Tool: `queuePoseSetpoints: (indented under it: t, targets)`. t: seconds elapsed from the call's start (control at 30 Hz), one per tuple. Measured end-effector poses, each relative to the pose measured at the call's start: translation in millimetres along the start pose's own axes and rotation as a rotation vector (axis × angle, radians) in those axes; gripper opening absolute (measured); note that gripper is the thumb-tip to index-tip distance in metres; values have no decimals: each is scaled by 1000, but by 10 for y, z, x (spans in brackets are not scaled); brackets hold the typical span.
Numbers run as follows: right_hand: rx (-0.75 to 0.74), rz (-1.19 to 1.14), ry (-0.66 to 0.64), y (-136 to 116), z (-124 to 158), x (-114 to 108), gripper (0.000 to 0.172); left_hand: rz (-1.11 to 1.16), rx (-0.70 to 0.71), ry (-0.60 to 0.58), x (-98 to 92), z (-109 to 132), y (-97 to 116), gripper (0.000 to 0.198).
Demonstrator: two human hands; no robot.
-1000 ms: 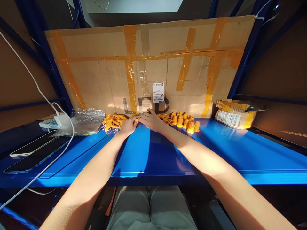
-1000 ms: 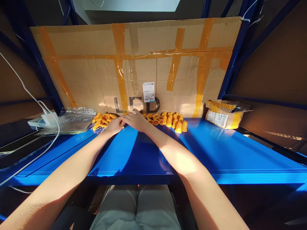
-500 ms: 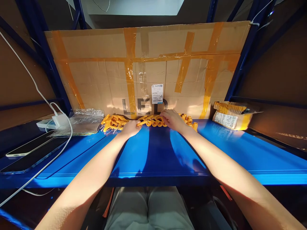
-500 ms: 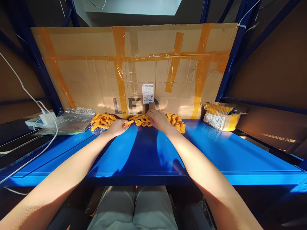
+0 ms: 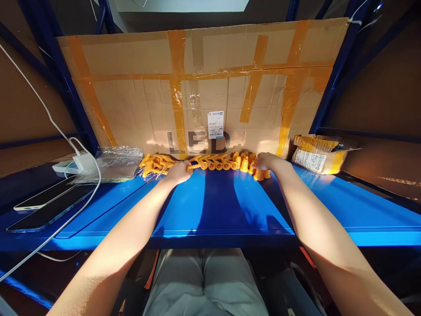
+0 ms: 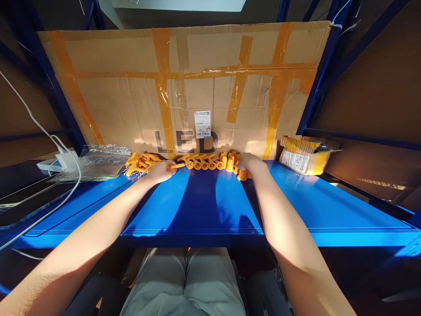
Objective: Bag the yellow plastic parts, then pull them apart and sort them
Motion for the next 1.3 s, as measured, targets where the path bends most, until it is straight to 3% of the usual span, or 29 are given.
queuePoseSetpoints:
  t: [0.17,0.3,0.47,0.83,1.1,1.3]
  targets:
    - [-58,-49,-230,-158,86,245,24,9,22,41,-11,-31,-20,34]
    - [-226,-235,-160,-513,70,389,23,29,24,62,-25,-40,-32,35]
    - [-265,-438,-191,-803,49,667,26,48,10,59,-39,-20,-26,36]
    - [-512,-33,84,-1143,178,368,21,-21,111,-46,89,-4,88,31]
    - [-633,-90,24,-1276,232,455,28,-23,128,-127,139,31,131,31]
    - [-693,-167,22,-1374,356,382,27,-31,137,-62,114,33,155,29]
Point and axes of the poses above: each hand's wrist, its own z-axis away from the middle knuckle, its own x-axis out of the palm, y = z × x, the point moved 10 cm from there along -z, towards the middle knuckle, and after that the axes turned 2 degrees about z, right-handed, at the moved point
